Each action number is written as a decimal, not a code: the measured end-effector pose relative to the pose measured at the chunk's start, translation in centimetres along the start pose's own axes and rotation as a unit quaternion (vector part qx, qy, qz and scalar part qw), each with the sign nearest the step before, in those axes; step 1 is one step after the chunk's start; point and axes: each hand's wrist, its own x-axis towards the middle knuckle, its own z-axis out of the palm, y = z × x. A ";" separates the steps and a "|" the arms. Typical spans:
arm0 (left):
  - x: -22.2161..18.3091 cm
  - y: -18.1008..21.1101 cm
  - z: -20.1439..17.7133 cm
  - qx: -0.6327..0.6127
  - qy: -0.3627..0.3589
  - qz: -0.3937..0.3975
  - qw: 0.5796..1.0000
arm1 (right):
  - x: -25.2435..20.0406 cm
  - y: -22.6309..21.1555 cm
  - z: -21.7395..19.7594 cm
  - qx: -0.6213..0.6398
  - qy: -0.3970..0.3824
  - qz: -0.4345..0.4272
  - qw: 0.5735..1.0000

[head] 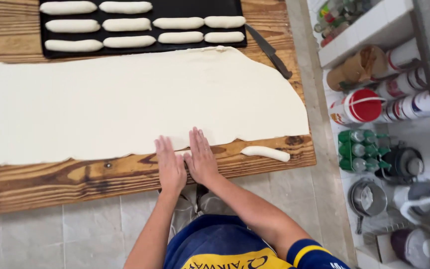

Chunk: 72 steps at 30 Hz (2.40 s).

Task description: Rolling out dough into strips, cutting them into small pieces, and arranging them on a baking tray

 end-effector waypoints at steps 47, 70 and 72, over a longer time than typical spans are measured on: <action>47.7 -3.8 -1.4 -0.015 -0.304 0.073 0.950 | 38.9 20.6 -9.4 0.083 -0.003 -0.071 0.994; 46.5 -5.5 1.6 -0.031 -0.081 0.216 0.972 | 35.2 25.8 -12.6 0.048 0.069 0.014 0.996; 38.7 -3.4 1.3 -0.034 -0.111 0.174 0.978 | 25.5 24.8 -14.2 0.047 0.057 0.026 0.997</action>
